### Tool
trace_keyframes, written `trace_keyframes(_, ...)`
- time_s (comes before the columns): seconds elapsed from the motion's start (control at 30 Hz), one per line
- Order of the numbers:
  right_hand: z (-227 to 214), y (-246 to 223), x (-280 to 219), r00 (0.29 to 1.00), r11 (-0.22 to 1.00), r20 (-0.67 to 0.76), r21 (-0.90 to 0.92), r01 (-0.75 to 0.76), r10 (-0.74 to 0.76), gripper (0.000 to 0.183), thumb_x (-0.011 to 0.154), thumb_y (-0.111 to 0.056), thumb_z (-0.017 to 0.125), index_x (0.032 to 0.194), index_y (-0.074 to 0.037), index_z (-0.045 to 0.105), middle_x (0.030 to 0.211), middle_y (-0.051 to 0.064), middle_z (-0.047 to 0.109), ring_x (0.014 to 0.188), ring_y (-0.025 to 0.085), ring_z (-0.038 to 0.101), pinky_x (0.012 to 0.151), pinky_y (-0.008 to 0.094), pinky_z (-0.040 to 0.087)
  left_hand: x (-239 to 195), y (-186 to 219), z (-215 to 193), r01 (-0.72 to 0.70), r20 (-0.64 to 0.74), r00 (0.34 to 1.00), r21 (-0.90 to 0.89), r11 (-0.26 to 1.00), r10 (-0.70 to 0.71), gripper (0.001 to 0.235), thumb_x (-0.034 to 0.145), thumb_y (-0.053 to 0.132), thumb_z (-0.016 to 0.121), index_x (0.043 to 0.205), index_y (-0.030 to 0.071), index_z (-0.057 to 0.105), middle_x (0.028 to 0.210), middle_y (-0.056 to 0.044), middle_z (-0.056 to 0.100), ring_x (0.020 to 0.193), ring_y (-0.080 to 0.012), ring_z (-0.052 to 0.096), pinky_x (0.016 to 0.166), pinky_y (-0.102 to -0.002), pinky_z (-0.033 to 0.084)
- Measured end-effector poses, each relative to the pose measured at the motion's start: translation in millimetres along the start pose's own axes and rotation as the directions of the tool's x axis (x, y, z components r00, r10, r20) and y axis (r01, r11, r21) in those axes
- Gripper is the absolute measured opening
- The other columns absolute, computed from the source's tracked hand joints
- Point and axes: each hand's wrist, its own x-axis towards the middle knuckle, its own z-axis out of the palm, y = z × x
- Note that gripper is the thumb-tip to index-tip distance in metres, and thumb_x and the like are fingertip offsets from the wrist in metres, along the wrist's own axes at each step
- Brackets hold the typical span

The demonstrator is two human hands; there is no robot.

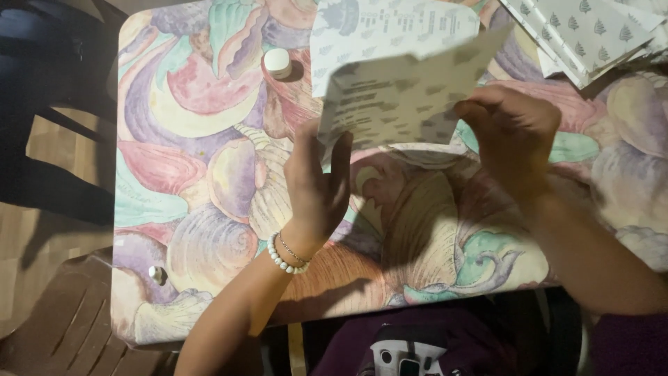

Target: Folding printed paper sheets into specific shapes on a table.

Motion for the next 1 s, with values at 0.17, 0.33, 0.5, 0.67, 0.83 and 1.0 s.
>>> trace_keyframes(0.17, 12.1, 15.5, -12.0, 0.925, 0.881, 0.021, 0.298, -0.369, 0.380, 0.010, 0.100, 0.004, 0.077, 0.108, 0.006, 0.072, 0.103, 0.016, 0.073, 0.092, 0.021, 0.073, 0.081, 0.027, 0.063, -7.0, -2.5, 3.8, 0.202, 0.110, 0.973, 0.000, 0.979, -0.201, 0.028, 0.100, -0.003, 0.052, 0.127, 0.005, 0.044, 0.094, -0.008, 0.055, 0.069, -0.0192, 0.048, 0.061, -0.034, 0.039)
trace_keyframes(0.33, 11.1, 29.7, -16.0, 0.958, 0.832, 0.031, 0.488, -0.262, 0.284, 0.025, 0.097, 0.012, 0.075, 0.119, 0.001, 0.069, 0.112, 0.015, 0.073, 0.102, 0.022, 0.073, 0.090, 0.024, 0.064, -7.9, -5.1, 7.1, 0.200, 0.093, 0.976, -0.026, 0.979, -0.197, 0.027, 0.098, -0.007, 0.049, 0.122, 0.004, 0.049, 0.091, -0.008, 0.054, 0.065, -0.0188, 0.047, 0.061, -0.034, 0.039)
trace_keyframes(0.5, 1.2, 24.3, -13.9, 0.950, 0.826, 0.061, 0.480, -0.296, 0.305, 0.018, 0.103, 0.009, 0.071, 0.118, -0.001, 0.069, 0.111, 0.014, 0.073, 0.100, 0.024, 0.075, 0.088, 0.026, 0.067, -6.4, 1.7, 4.6, 0.223, 0.082, 0.972, -0.044, 0.974, -0.219, 0.031, 0.093, -0.010, 0.045, 0.120, 0.005, 0.051, 0.090, -0.007, 0.054, 0.063, -0.0177, 0.044, 0.059, -0.033, 0.037)
trace_keyframes(0.67, -65.1, -27.9, 40.5, 0.916, 0.953, 0.393, -0.298, 0.046, 0.078, 0.010, 0.105, 0.015, 0.073, 0.115, 0.014, 0.075, 0.100, 0.026, 0.076, 0.083, 0.027, 0.075, 0.067, 0.031, 0.063, 3.1, 50.4, -5.7, 0.449, 0.204, 0.893, -0.427, 0.785, -0.400, 0.039, 0.102, 0.019, 0.058, 0.131, -0.002, 0.044, 0.126, -0.020, 0.061, 0.116, -0.0299, 0.067, 0.101, -0.037, 0.063)
trace_keyframes(0.83, -81.5, -7.6, 100.4, 0.707, 0.864, 0.654, -0.489, 0.121, 0.271, 0.015, 0.097, -0.019, 0.076, 0.107, -0.007, 0.078, 0.095, 0.007, 0.076, 0.086, 0.024, 0.071, 0.083, 0.036, 0.054, 7.7, 23.1, -22.6, 0.291, 0.101, 0.957, -0.313, 0.904, -0.273, 0.059, 0.109, 0.020, 0.061, 0.159, 0.012, 0.030, 0.153, -0.016, 0.051, 0.135, -0.0272, 0.060, 0.118, -0.037, 0.058)
trace_keyframes(1.0, -10.7, -80.6, 138.4, 0.175, 0.550, 0.574, -0.818, 0.169, 0.800, 0.021, 0.099, -0.021, 0.057, 0.092, -0.023, 0.077, 0.078, -0.005, 0.076, 0.069, 0.012, 0.068, 0.073, 0.025, 0.053, 36.4, -8.5, -24.0, 0.337, 0.355, 0.896, -0.153, 0.929, -0.267, 0.028, 0.099, 0.019, 0.067, 0.123, 0.003, 0.065, 0.120, -0.012, 0.073, 0.110, -0.0226, 0.073, 0.095, -0.032, 0.062)
